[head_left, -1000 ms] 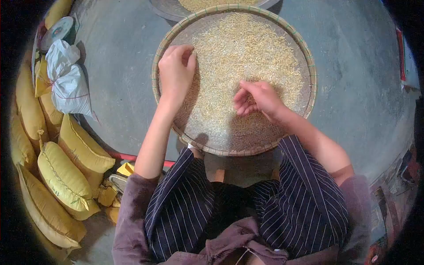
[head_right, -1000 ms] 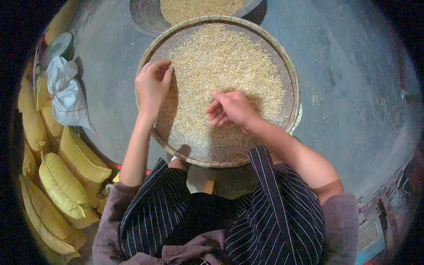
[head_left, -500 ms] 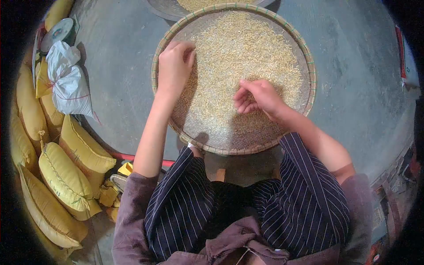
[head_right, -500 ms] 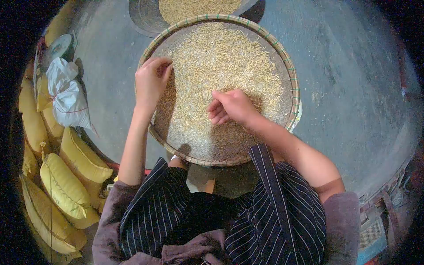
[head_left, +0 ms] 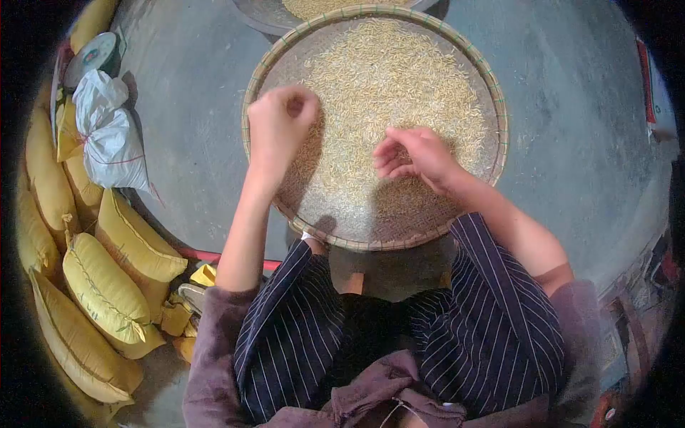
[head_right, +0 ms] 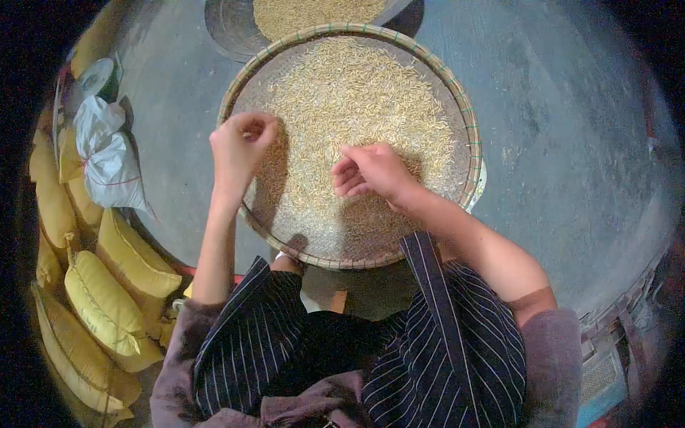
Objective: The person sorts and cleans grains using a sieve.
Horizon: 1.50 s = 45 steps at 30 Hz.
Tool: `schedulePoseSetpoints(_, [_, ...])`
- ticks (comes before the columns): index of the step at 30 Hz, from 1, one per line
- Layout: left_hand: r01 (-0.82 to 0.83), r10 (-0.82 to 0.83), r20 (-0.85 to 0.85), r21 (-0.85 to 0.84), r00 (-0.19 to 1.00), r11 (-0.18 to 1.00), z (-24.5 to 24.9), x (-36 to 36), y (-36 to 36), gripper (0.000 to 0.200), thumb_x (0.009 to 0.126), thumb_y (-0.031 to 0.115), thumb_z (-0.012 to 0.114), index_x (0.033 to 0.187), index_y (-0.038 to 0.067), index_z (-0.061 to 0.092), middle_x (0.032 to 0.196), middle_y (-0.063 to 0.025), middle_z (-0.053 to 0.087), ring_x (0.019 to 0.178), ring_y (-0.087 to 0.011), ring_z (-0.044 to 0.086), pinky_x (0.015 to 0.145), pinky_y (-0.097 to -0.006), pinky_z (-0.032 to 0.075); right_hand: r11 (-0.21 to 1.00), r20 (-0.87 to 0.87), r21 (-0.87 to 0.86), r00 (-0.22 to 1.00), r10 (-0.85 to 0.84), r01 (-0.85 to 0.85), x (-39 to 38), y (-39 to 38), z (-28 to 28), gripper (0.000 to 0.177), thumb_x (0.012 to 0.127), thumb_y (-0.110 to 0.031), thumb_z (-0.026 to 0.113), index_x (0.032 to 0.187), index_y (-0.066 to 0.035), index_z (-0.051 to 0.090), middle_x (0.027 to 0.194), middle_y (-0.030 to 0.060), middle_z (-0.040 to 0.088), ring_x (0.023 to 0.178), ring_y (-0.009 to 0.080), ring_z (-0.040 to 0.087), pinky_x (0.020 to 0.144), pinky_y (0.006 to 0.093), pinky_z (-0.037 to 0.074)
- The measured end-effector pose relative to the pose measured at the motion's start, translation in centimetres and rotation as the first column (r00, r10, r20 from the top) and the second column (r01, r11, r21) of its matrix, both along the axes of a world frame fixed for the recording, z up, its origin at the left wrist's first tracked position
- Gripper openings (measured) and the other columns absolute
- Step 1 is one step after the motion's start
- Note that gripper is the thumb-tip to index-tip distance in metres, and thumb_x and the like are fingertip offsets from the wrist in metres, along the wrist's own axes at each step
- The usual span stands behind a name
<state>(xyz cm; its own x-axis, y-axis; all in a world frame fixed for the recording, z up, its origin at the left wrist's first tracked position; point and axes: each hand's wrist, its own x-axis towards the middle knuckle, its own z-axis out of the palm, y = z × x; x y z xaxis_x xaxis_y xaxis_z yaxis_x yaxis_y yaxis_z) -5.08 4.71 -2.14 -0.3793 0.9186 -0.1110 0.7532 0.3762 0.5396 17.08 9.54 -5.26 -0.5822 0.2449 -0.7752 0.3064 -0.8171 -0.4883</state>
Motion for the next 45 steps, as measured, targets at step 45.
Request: schedulePoseSetpoints(45, [0.494,-0.494,-0.088,0.33,0.865,0.805,-4.4,11.5,10.7,0.029,0.072,0.011,0.076,0.099,0.001,0.068,0.099,-0.0158,0.064,0.096,-0.0337,0.059,0.086,-0.04,0.048,0.98,-0.036,-0.198,0.999,-0.028,0.021,0.4,-0.1,-0.2,0.047,0.099,-0.032,0.043,0.092,0.01,0.061,0.079,0.02,0.065,0.065,0.0244,0.066,0.06,0.0321,0.055])
